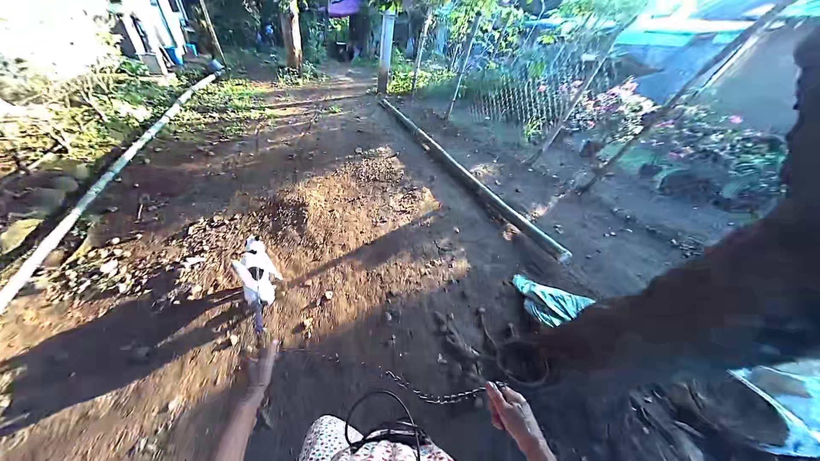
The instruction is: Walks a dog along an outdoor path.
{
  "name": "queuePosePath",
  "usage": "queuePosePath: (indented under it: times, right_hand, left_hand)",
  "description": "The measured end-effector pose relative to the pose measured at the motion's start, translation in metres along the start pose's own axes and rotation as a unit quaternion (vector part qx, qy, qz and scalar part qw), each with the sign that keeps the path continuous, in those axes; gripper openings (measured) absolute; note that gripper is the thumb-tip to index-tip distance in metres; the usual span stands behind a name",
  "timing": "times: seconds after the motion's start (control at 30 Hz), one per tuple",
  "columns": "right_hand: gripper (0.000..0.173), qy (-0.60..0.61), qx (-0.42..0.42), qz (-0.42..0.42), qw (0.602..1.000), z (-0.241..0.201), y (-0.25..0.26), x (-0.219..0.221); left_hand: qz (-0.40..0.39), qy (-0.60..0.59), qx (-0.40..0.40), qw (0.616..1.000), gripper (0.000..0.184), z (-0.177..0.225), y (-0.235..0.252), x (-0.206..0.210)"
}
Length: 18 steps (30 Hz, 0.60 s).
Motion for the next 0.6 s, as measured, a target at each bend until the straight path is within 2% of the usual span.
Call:
queuePosePath:
  times: [0.07,0.13,0.17,0.3,0.37,0.5,0.6]
  right_hand:
    - [0.036,0.036,0.005,0.057,0.998,-0.040,0.057,0.026]
    - [0.038,0.043,0.000,0.118,0.992,-0.068,0.120,0.054]
    - [0.040,0.035,-0.001,0.137,0.990,-0.077,0.151,0.071]
    - [0.043,-0.034,0.020,0.154,0.987,-0.105,0.256,0.154]
    - [0.042,-0.067,0.045,0.141,0.987,-0.142,0.296,0.183]
    - [0.043,-0.118,0.055,0.102,0.986,-0.222,0.400,0.228]
    - [0.045,-0.138,0.032,0.117,0.983,-0.264,0.515,0.263]
  left_hand:
    - [-0.073,0.076,0.038,0.994,0.043,0.014,0.046,0.059]
    - [-0.088,0.082,0.042,0.992,0.040,0.016,0.109,0.109]
    - [-0.088,0.069,0.036,0.993,0.040,0.024,0.151,0.124]
    - [-0.125,0.077,0.096,0.985,0.042,0.089,0.306,0.183]
    - [-0.123,0.083,0.083,0.985,0.044,0.121,0.364,0.204]
    - [-0.056,0.043,0.026,0.997,0.043,0.165,0.490,0.200]
    - [-0.053,0.009,0.040,0.998,0.042,0.209,0.553,0.253]
Point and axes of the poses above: each hand's wrist, its own y-axis towards the middle knuckle, its own x-axis out of the palm, z = x × y, the point moved 4 cm from there along y, towards the middle knuckle, and after that the axes turned 8 degrees about z, right-handed, at the moved point
